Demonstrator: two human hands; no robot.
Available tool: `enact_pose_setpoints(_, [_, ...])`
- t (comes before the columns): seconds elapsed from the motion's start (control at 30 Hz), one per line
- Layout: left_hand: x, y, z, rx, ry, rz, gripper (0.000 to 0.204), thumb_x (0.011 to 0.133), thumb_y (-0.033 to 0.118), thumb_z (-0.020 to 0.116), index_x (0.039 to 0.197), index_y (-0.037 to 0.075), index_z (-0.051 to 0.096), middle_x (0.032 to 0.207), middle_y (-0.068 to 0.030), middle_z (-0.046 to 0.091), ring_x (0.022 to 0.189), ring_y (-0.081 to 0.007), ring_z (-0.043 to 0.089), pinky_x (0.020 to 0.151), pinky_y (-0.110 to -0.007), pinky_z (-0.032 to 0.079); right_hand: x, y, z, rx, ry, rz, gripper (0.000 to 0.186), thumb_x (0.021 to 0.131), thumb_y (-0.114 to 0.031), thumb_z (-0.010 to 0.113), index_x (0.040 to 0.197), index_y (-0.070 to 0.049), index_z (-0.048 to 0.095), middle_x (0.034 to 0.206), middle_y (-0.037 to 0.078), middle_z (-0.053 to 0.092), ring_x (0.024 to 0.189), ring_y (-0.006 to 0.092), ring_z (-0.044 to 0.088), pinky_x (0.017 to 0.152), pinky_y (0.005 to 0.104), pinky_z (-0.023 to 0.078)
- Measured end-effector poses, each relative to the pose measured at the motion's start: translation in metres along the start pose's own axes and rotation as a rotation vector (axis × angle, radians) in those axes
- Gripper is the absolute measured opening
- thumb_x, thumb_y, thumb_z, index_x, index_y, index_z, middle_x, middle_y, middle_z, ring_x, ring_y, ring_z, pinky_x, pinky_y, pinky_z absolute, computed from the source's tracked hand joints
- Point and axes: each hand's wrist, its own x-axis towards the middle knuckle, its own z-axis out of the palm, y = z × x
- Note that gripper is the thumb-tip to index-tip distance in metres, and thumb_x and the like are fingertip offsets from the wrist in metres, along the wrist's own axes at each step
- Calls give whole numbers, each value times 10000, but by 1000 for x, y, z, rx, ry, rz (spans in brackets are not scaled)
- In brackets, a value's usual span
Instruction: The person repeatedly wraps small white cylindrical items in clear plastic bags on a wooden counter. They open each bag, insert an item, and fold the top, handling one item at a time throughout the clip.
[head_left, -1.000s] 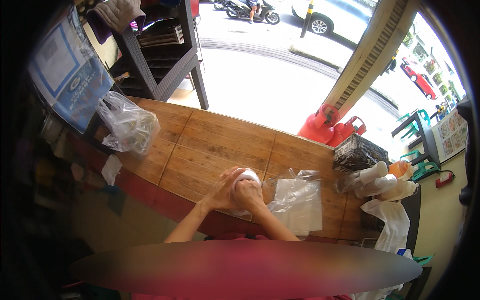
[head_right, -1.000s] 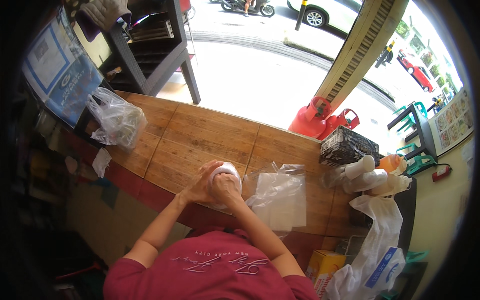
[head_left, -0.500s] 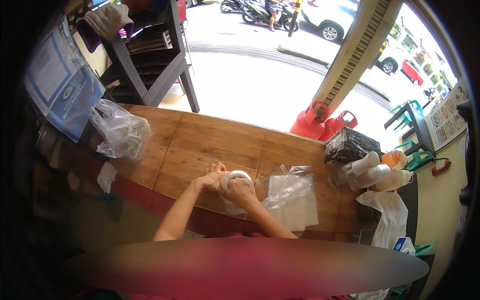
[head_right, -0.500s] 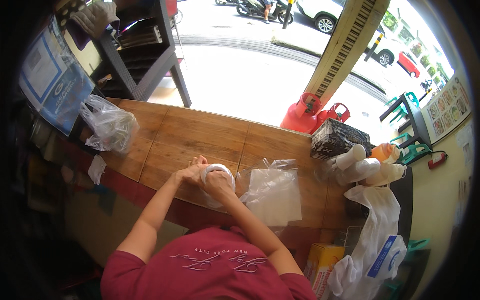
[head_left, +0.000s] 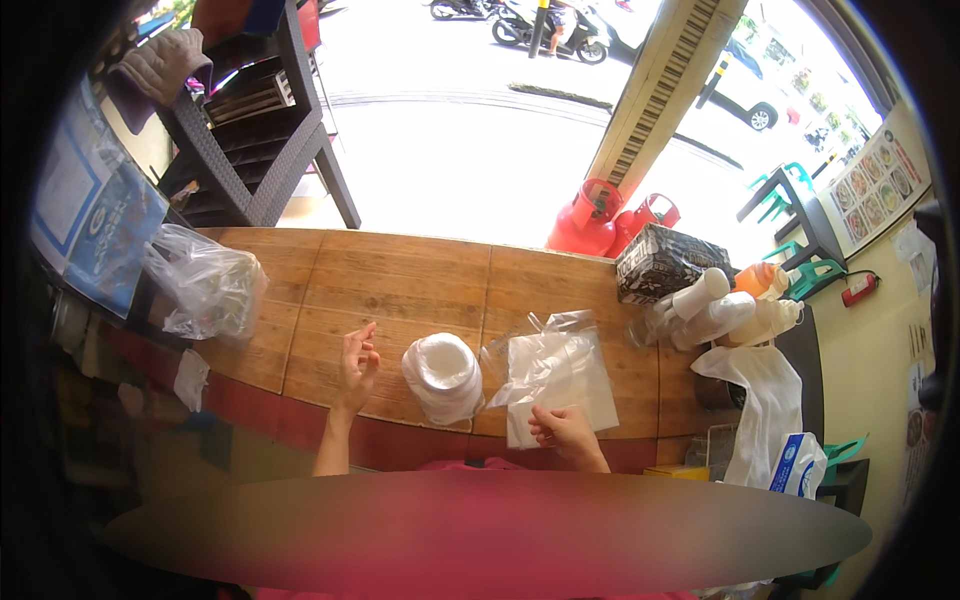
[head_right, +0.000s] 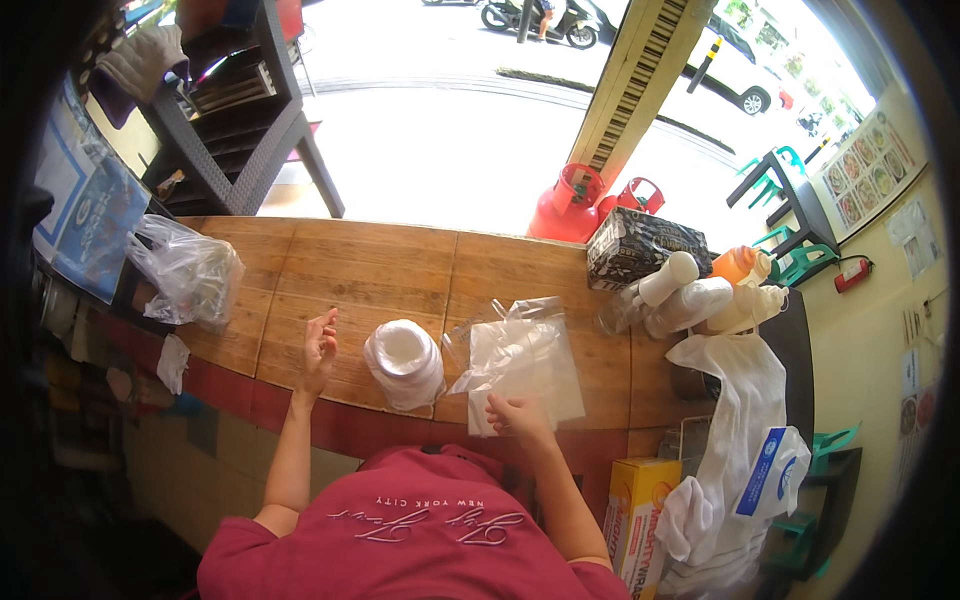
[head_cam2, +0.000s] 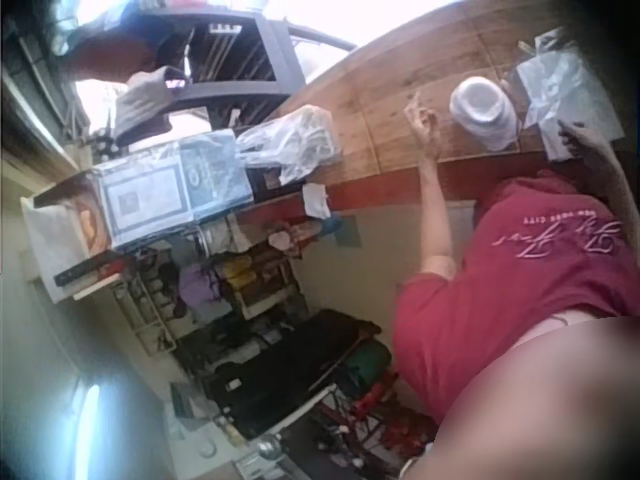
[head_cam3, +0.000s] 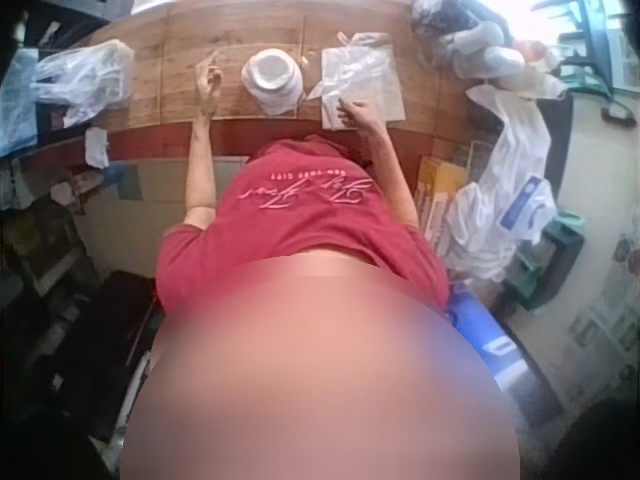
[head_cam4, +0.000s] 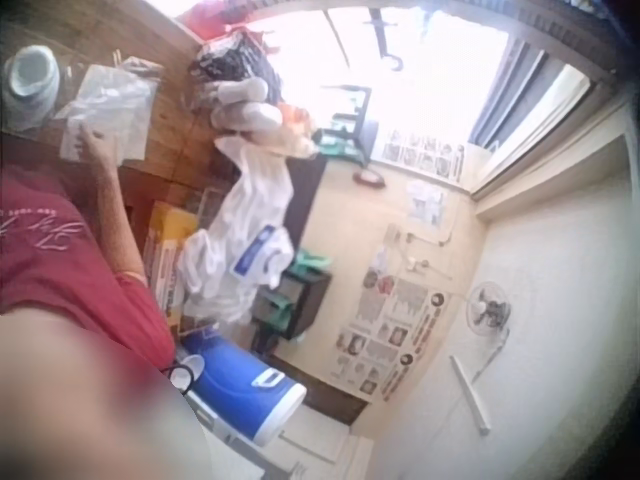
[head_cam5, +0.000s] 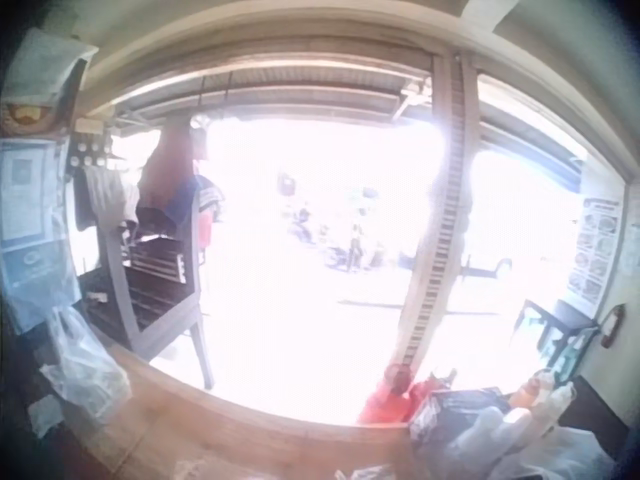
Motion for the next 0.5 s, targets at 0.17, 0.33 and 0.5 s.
enact_pose_setpoints(0.17, [17,63,35,-15,52,219,370,1013,346,516,1141,33,665,1011,-88,598,951,-175,566,855,-307,462,31,21,14,584,25,20,238,883,-248,744,980,-57,640,718,-12,551,570,87,464,522,247,405])
enact_pose_setpoints(0.33, [13,108,100,26,-132,264,191,857,131,723,1011,18,721,953,-88,666,878,-185,626,779,-311,504,34,6,35,714,-111,-153,174,882,-194,741,907,-88,604,731,-26,520,583,86,440,544,257,406])
enact_pose_setpoints(0.5, [-1,120,129,-185,-424,60,216,795,128,804,969,17,740,957,-90,708,883,-156,662,774,-293,525,8,-16,48,555,-153,-318,150,903,-197,719,917,-78,629,779,-19,579,630,81,493,626,252,444])
